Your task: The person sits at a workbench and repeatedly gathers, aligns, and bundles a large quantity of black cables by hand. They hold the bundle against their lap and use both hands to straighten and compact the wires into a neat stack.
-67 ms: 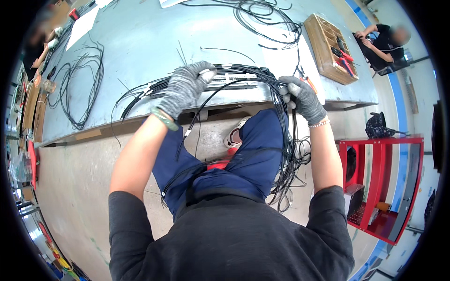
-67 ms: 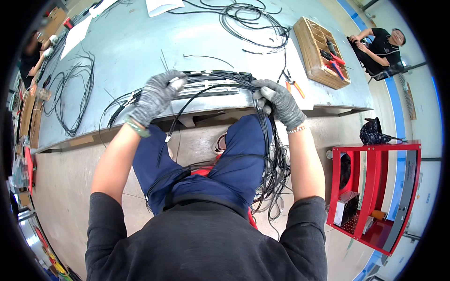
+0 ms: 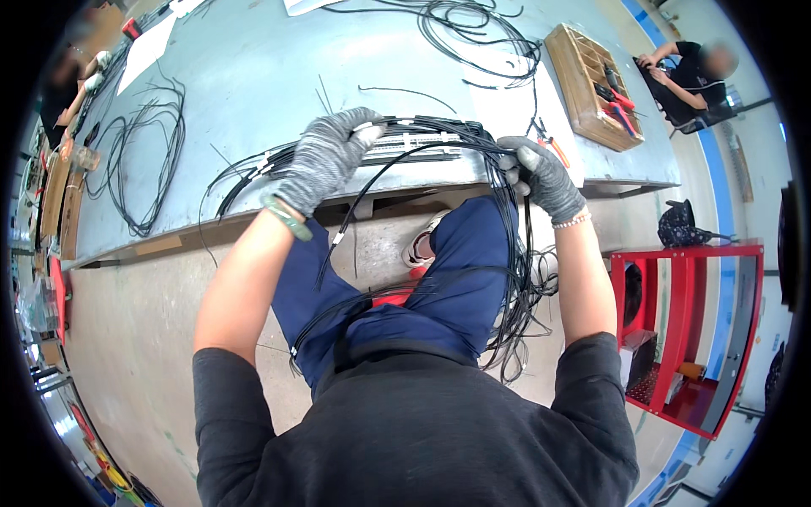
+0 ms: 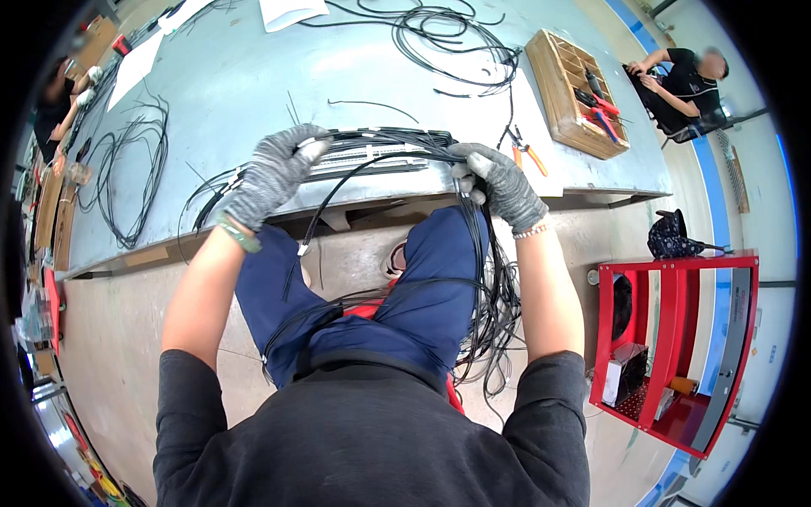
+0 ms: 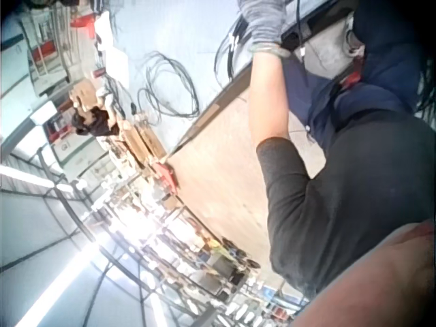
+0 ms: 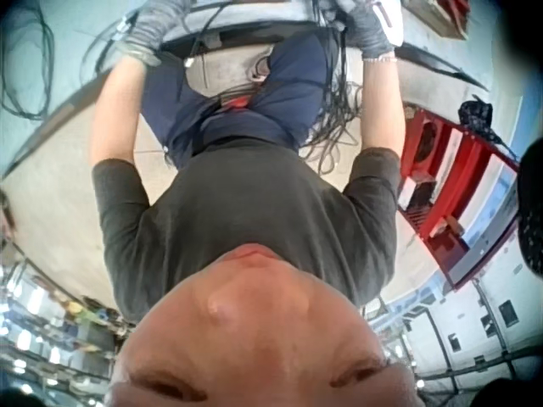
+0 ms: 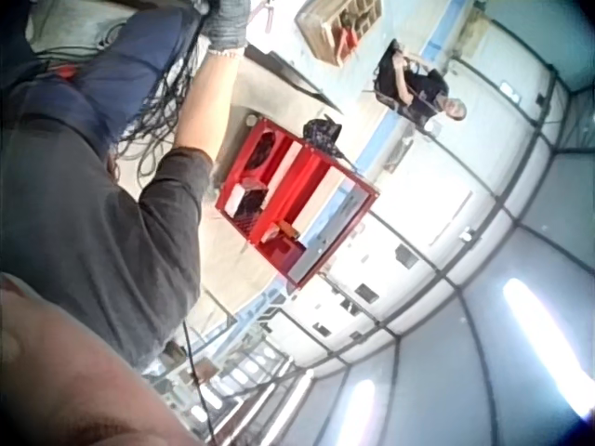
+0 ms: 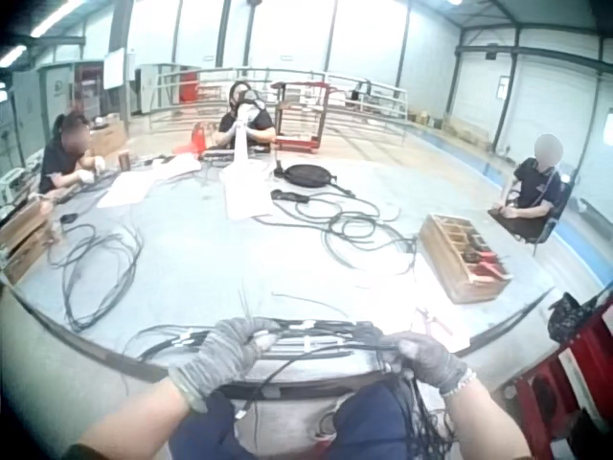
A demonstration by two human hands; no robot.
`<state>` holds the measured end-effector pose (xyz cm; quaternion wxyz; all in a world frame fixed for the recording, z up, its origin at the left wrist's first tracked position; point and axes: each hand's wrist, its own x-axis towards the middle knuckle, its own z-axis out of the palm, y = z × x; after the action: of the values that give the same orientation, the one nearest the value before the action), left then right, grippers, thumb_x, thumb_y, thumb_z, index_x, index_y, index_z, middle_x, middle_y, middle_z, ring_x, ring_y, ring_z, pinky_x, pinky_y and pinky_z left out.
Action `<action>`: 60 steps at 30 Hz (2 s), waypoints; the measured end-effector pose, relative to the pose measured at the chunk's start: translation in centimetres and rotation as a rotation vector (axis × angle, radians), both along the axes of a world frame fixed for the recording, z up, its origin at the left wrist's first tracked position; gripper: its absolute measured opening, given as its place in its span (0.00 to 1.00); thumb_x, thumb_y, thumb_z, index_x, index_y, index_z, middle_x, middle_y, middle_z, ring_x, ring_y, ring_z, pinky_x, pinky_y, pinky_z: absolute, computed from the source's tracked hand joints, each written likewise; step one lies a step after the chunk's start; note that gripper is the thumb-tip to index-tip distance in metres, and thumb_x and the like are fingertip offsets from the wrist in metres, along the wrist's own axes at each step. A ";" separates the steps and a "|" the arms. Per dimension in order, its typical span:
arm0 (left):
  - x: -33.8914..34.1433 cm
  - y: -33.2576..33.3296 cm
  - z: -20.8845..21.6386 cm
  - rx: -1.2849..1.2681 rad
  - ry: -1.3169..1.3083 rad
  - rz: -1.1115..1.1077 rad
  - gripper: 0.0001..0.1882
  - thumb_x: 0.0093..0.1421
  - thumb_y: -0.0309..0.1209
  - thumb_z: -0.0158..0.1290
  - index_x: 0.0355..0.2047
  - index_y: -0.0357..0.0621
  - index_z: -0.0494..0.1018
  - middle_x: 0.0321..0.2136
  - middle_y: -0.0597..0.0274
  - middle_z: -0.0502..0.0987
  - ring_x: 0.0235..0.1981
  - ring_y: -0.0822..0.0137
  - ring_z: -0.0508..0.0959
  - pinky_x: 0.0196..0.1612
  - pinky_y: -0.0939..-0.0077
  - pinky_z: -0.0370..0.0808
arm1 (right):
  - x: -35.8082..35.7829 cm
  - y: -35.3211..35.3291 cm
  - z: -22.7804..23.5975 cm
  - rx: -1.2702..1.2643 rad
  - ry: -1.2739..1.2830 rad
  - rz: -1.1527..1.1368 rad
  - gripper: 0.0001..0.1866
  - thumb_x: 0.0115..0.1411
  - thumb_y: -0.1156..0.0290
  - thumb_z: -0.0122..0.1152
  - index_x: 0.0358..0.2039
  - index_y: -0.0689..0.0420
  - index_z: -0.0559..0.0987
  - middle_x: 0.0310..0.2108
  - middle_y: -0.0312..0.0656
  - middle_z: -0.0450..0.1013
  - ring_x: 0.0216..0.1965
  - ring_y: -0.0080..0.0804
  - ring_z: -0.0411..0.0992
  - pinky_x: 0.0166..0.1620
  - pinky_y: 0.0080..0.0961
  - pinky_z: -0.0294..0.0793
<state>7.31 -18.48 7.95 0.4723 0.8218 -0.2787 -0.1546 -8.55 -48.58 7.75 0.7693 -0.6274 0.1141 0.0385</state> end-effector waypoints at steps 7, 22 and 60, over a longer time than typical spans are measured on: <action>-0.9 2.3 7.3 0.218 -0.239 -0.141 0.13 0.58 0.35 0.56 0.40 0.40 0.78 0.28 0.58 0.79 0.31 0.73 0.75 0.39 0.77 0.73 | 0.9 -0.2 -1.2 -0.012 0.099 0.002 0.17 0.64 0.62 0.54 0.45 0.62 0.75 0.28 0.35 0.73 0.26 0.18 0.70 0.25 0.13 0.70; -5.8 11.7 4.8 0.022 0.453 -0.288 0.11 0.58 0.34 0.52 0.37 0.41 0.78 0.22 0.70 0.72 0.24 0.80 0.70 0.28 0.83 0.68 | 2.1 -3.4 1.0 0.444 -0.517 0.058 0.11 0.62 0.64 0.56 0.40 0.57 0.76 0.24 0.37 0.70 0.13 0.15 0.57 0.12 0.09 0.54; -3.7 12.1 -5.0 0.049 0.226 0.170 0.12 0.58 0.30 0.54 0.40 0.38 0.78 0.22 0.67 0.75 0.24 0.78 0.70 0.29 0.82 0.69 | 7.0 -2.2 -9.6 -1.524 0.115 -0.132 0.21 0.55 0.66 0.54 0.51 0.52 0.71 0.45 0.51 0.71 0.45 0.49 0.70 0.49 0.41 0.70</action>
<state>3.66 -6.41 2.99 0.4918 0.8312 -0.1492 -0.2122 -1.59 -50.75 -1.82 0.1176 -0.9733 0.1861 -0.0646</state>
